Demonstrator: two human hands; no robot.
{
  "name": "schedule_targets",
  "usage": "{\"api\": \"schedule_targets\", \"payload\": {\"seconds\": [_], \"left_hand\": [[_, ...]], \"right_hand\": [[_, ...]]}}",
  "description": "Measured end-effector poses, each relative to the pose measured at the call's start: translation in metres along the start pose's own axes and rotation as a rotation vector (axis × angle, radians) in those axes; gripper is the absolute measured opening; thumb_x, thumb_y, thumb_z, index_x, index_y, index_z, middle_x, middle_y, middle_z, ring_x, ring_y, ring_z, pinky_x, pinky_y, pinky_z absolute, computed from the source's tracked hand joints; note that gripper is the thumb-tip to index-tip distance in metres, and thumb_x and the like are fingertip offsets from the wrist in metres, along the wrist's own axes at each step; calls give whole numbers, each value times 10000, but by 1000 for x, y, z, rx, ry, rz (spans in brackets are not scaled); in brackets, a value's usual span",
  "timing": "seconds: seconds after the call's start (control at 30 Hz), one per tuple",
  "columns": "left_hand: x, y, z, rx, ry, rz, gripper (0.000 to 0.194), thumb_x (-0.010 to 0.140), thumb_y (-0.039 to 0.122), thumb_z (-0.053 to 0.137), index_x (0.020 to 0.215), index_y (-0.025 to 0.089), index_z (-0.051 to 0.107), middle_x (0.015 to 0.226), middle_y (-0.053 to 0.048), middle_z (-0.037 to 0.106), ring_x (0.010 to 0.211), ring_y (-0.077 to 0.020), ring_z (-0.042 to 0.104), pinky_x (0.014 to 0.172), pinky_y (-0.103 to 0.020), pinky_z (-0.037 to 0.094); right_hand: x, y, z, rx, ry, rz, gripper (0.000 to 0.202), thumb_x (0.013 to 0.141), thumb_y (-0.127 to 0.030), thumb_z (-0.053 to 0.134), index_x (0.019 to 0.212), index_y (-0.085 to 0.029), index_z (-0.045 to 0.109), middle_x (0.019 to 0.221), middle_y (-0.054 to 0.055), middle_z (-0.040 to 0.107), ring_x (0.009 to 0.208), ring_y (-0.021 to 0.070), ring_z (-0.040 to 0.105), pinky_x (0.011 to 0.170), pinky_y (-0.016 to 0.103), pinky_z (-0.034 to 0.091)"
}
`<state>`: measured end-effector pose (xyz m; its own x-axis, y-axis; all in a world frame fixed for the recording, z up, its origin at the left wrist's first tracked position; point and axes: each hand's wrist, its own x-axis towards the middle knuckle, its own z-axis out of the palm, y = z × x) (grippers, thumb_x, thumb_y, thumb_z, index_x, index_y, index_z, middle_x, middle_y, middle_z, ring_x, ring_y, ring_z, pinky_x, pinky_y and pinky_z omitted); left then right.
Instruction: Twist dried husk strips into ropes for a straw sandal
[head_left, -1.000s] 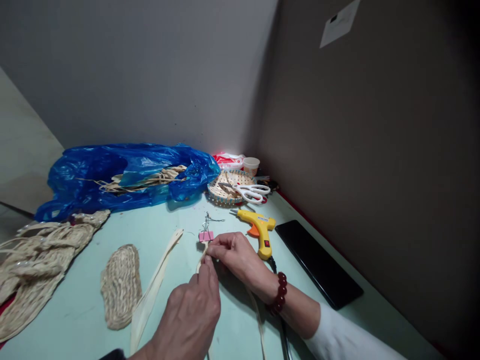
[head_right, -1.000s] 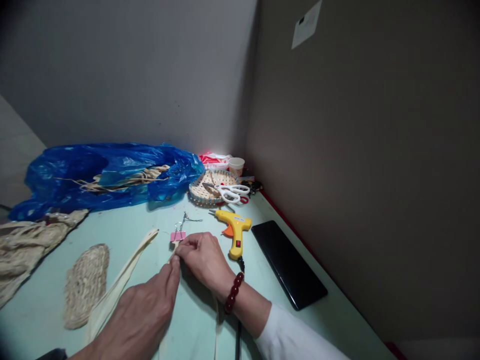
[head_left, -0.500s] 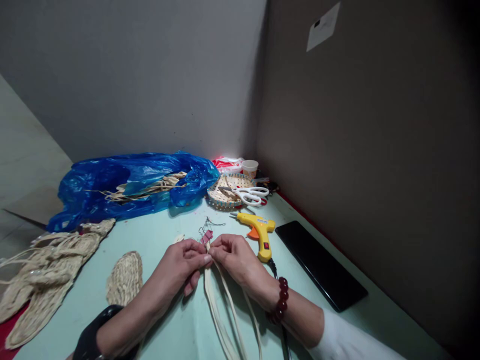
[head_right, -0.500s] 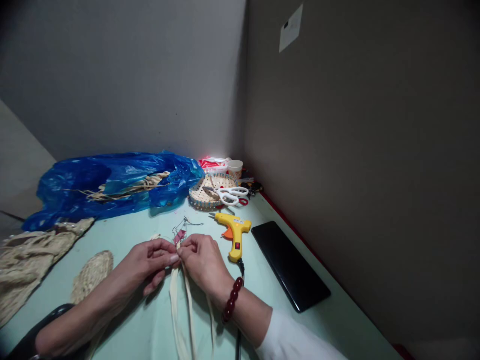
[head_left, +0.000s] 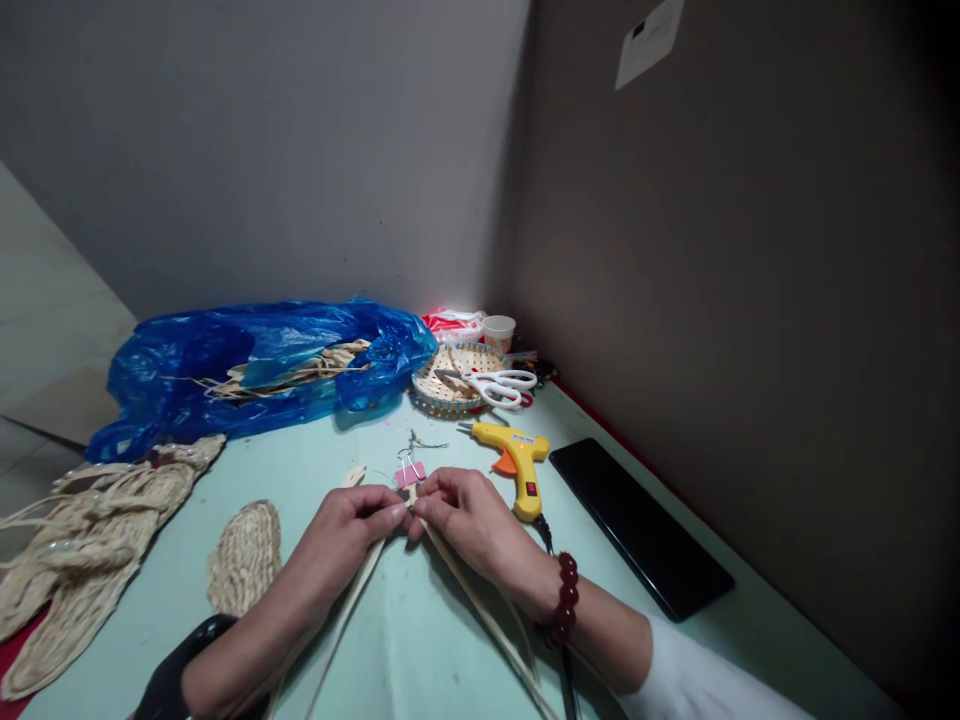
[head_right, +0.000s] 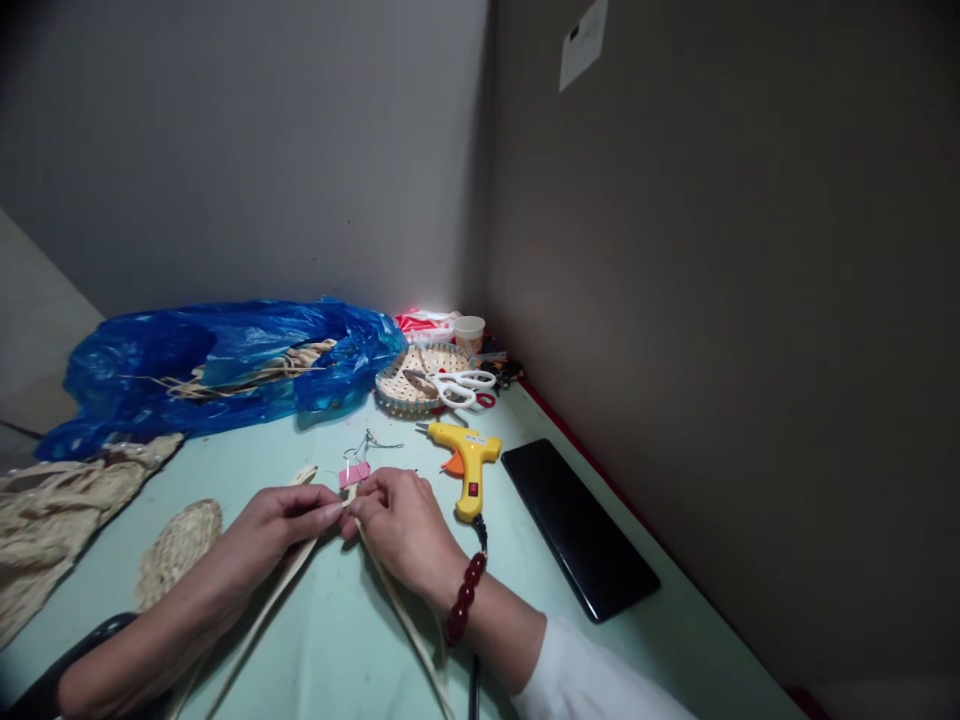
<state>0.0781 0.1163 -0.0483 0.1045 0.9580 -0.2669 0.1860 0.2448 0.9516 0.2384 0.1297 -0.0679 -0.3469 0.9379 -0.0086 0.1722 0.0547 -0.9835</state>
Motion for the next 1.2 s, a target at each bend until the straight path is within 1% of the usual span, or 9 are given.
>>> {"api": "schedule_targets", "payload": {"seconds": [0.1,0.27,0.43,0.63,0.83,0.93,1.07,1.17,1.2], "left_hand": [[1,-5,4,-29,25,28,255,668,352,718,581,125,640,539,12,572,496,-74,450,485,-178,349],[4,-17,12,-124,46,-38,337,712,477,650,619,167,555,437,116,341,359,-26,161,335,-171,144],[3,-17,13,-131,73,-49,282,739,395,658,622,182,515,393,128,335,335,-19,172,326,-158,138],[3,-18,14,-116,88,-46,317,741,404,657,589,200,469,375,129,334,296,-17,205,327,-164,119],[3,-16,15,-121,74,-84,306,717,367,642,546,195,455,351,123,317,309,-15,197,344,-171,93],[1,-15,15,-159,44,-109,257,704,374,619,586,187,488,394,143,267,346,-15,137,356,-173,76],[1,-16,14,-155,19,-109,366,730,499,591,581,181,486,413,130,293,353,-14,145,367,-182,56],[2,-19,12,-107,12,-91,348,709,496,617,610,178,514,402,119,342,336,-22,207,357,-183,91],[2,-20,12,-91,8,-86,342,706,497,618,626,178,526,402,121,340,336,-27,216,355,-184,102]], "right_hand": [[-1,0,0,-64,0,-14,96,819,-138,517,808,-150,612,686,37,713,648,136,625,588,203,414],[-4,-5,-2,-201,-17,-46,92,841,-153,528,821,-157,618,692,22,710,640,129,598,589,208,375],[-8,-16,-10,-411,5,-91,137,818,-130,542,708,-164,617,643,19,647,624,139,522,590,245,305],[-16,-30,-11,-587,69,-90,200,792,-115,514,600,-172,524,512,-15,499,496,107,389,524,264,214],[-35,-23,13,-823,58,-241,138,878,-151,453,778,-178,545,626,13,603,511,129,451,535,291,221],[-42,-16,22,-967,-37,-324,155,798,-75,494,905,-155,573,757,57,669,608,180,547,560,316,213],[-44,-14,26,-1068,-124,-380,257,737,-19,524,954,-139,593,831,76,688,690,203,598,558,322,180],[-40,-22,18,-1015,-108,-372,101,852,-153,523,869,-169,622,766,56,693,649,188,593,560,319,201],[-37,-25,14,-977,-69,-348,139,888,-226,515,824,-177,629,746,53,693,653,187,595,568,314,223]]}}
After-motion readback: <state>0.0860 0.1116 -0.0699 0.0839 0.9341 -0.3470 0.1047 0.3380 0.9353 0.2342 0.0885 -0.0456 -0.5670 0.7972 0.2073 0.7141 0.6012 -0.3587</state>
